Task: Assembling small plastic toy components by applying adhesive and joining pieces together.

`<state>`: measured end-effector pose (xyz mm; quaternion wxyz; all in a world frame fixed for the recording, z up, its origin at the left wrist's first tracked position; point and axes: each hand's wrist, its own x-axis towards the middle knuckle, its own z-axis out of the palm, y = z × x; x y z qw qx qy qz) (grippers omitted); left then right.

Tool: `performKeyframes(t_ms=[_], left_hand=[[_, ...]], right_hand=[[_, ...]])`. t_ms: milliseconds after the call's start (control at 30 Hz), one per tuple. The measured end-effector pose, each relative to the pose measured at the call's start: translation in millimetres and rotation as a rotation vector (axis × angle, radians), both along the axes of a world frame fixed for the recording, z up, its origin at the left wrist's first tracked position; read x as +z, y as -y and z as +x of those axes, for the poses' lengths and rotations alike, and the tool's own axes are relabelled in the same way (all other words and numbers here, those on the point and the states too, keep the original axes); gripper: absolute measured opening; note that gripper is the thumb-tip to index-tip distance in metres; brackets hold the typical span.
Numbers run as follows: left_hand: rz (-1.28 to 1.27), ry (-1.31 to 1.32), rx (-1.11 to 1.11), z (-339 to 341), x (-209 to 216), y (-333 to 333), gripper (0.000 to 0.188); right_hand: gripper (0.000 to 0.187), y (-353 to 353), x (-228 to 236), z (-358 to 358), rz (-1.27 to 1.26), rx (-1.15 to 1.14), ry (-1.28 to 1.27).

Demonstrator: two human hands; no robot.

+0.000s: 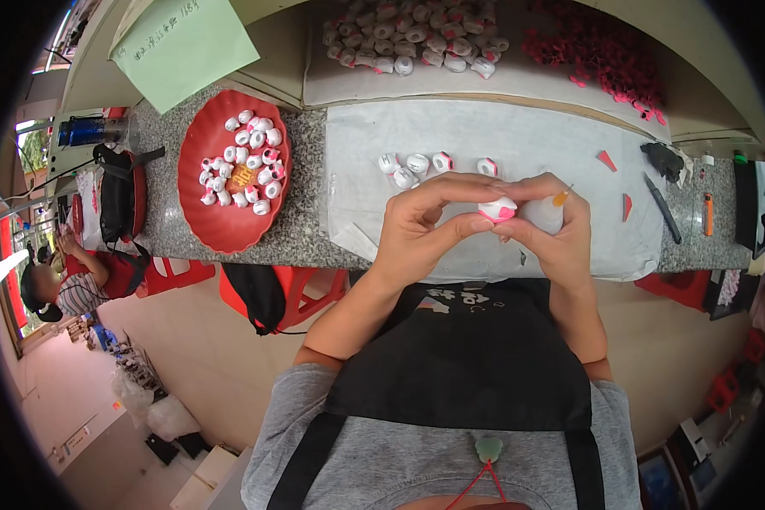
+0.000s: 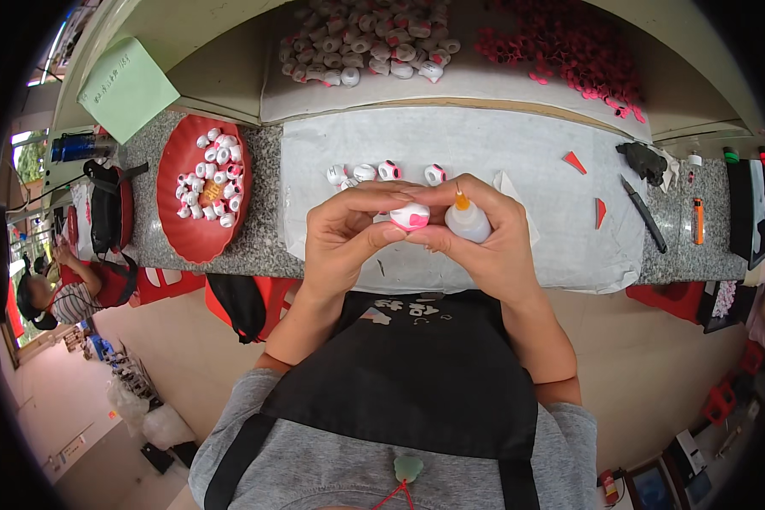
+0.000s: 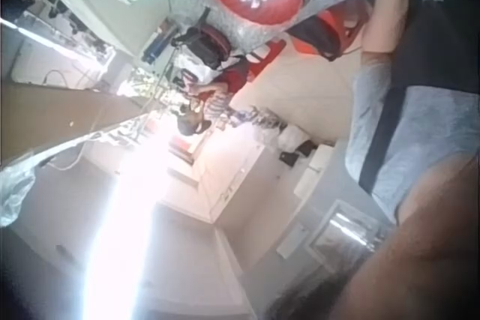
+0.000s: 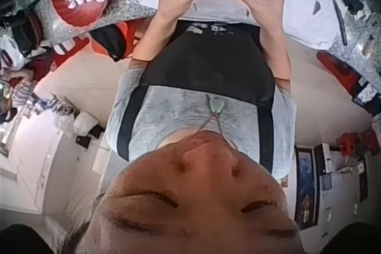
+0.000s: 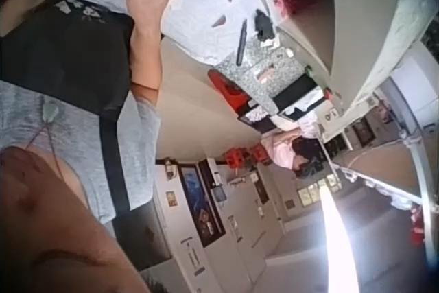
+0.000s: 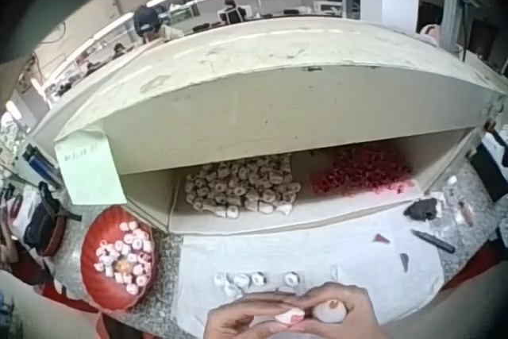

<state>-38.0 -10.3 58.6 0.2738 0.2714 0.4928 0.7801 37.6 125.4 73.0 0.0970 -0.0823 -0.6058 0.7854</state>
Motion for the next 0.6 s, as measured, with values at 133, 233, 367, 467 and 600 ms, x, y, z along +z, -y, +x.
performKeyframes(t_ms=[133,233,367,467,600], left_hand=[[0.028,0.059,-0.022,1.2,-2.9,1.6,0.018],[-0.023,0.049,0.036,4.4,-1.6,1.3,0.019],[-0.017,0.061,0.066,2.0,-4.5,5.6,0.020],[-0.095,0.206,-0.048,-11.8,-6.8,16.9,0.020],[-0.451,-0.478,0.212,-47.6,-23.7,34.6,0.022]], right_hand=[[0.023,3.0,-5.5,3.1,0.092,-0.017,-0.058],[0.022,6.0,-5.4,1.8,0.080,-0.049,-0.039],[0.022,11.2,-15.5,-3.4,-0.003,-0.040,-0.011],[0.026,9.1,-21.5,-13.9,0.041,0.035,0.037],[0.036,7.3,-16.9,-24.2,0.186,-0.025,0.151]])
